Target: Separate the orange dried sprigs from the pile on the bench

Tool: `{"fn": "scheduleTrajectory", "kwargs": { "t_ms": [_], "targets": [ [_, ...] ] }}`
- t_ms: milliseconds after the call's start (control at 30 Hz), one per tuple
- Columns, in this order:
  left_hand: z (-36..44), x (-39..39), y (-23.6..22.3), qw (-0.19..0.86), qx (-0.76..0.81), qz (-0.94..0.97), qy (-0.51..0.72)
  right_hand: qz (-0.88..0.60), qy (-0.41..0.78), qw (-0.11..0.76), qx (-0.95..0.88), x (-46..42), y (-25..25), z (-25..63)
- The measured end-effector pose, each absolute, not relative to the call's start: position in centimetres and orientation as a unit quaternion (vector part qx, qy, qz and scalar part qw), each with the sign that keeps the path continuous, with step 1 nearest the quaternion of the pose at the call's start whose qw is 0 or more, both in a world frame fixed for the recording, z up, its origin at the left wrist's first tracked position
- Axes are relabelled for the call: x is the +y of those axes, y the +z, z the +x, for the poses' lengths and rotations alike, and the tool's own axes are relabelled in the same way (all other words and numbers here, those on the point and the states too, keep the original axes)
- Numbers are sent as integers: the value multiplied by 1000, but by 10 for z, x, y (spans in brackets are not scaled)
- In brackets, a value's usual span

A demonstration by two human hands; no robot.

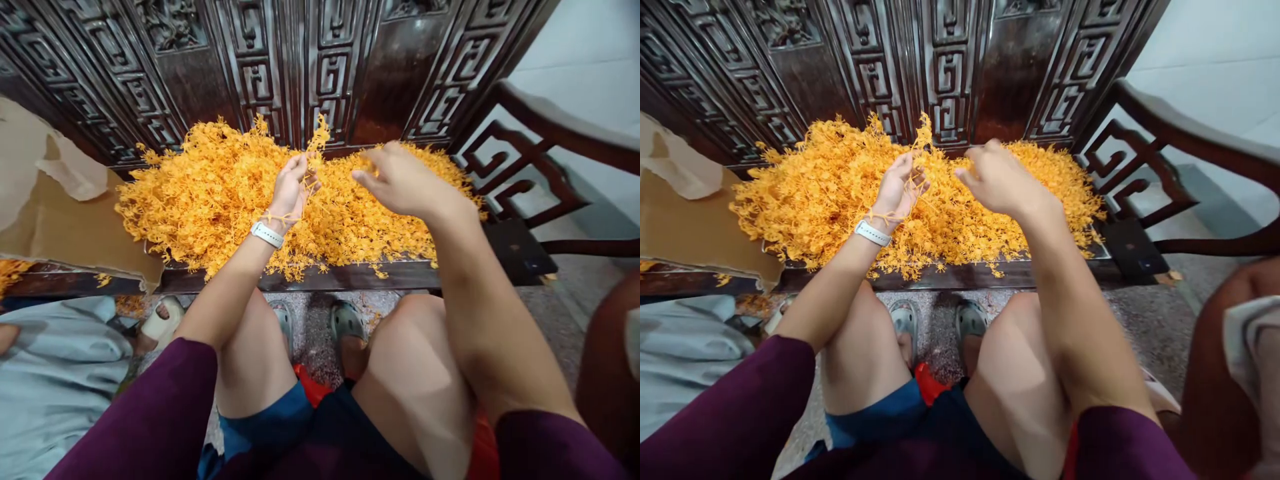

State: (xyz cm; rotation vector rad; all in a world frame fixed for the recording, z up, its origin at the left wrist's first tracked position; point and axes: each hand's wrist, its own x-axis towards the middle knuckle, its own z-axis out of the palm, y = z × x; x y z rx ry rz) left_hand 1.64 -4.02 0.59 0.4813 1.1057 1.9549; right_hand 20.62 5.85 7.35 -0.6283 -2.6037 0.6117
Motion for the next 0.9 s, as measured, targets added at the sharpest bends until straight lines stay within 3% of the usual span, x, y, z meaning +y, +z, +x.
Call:
{"fn": "scheduleTrajectory", "kwargs": {
  "t_ms": [100, 300, 467, 700, 800, 900],
  "targets": [
    [19, -40, 6, 419, 431, 212, 770, -287, 135, 236, -919, 84, 50, 215],
    [42, -38, 8, 451, 440, 263, 730, -226, 329, 247, -883, 64, 31, 200],
    [56, -39, 9, 464, 464, 317, 685, -244, 298, 264, -884, 55, 31, 190],
    [43, -27, -8, 387, 498, 294, 718, -203, 316, 216, -901, 54, 28, 187],
    [26, -20, -16, 408, 494, 231, 732, -90, 422, 107, -896, 32, 31, 186],
    [0, -16, -22, 382, 516, 167, 748, 128, 534, -130, -826, 0, 41, 189]
  ]
}}
